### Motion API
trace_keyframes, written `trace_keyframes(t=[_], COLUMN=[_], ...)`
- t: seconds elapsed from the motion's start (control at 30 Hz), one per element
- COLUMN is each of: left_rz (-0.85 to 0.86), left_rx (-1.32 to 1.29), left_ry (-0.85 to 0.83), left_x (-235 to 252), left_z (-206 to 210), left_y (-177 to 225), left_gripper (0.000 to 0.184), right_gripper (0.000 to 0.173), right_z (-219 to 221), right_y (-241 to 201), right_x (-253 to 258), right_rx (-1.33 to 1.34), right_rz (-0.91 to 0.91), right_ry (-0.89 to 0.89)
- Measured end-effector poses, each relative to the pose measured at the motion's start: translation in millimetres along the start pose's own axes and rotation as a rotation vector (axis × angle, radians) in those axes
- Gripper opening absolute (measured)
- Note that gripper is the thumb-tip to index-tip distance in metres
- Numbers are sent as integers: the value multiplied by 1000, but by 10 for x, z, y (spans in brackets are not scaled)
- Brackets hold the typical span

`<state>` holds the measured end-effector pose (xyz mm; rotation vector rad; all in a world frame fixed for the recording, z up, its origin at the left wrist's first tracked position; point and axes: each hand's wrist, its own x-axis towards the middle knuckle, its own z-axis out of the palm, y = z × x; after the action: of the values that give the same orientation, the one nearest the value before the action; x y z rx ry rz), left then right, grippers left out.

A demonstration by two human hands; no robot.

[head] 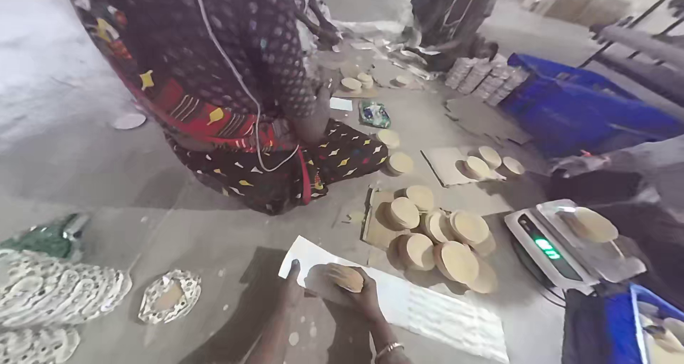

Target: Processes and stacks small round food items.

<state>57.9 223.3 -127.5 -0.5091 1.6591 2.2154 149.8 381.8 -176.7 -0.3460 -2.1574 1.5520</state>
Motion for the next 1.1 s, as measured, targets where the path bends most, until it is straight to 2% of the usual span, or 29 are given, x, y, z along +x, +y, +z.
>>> trace_keyframes(t=[0.07,0.1,0.2,0.27,0.33,0.4,0.53,0.67,0.77,0.9,1.0,1.03,1.07,1.1], left_rz=[25,93,535,853,986,954,957,958,948,813,787,802,833,915], left_rx=[259,388,646,824,977,1126,1315,1340,1372,1488,1509,1510,1508,1476], left_ry=[-44,-108,-325,-450,-579,-725,-824,-928,-998,-1015,-1037,-1061,-1089,-1100], left_x=[-270,-410,-482,-354,-281,-283,-277,-150,-79,-50,-14,-24,-36,-31], left_z=[104,160,218,182,66,-22,36,125,190,348,393,403,417,422], left_y=[162,192,-61,-237,-240,-116,160,407,457,466,462,461,452,419], left_gripper=[41,38,33,38,55,80,52,41,41,38,40,39,37,36], right_gripper=[42,42,41,42,41,41,43,39,39,42,54,64,73,76], right_z=[-14,-22,-32,-40,-44,-57,-89,-95,-128,-121,-174,-179,-160,-80], right_y=[20,30,3,-55,-57,-37,-104,-178,-183,-132,-340,-442,-520,-570], right_x=[-4,-14,-12,-5,-13,-23,13,32,25,47,56,-15,-154,-345], right_rx=[4,13,-1,-48,-68,-62,-93,-109,-97,-79,-229,-262,-217,-89], right_rz=[1,6,43,81,94,86,151,162,186,168,315,385,423,429], right_ry=[-7,-10,-14,-21,-32,-48,-100,-101,-134,-166,-187,-133,-6,212])
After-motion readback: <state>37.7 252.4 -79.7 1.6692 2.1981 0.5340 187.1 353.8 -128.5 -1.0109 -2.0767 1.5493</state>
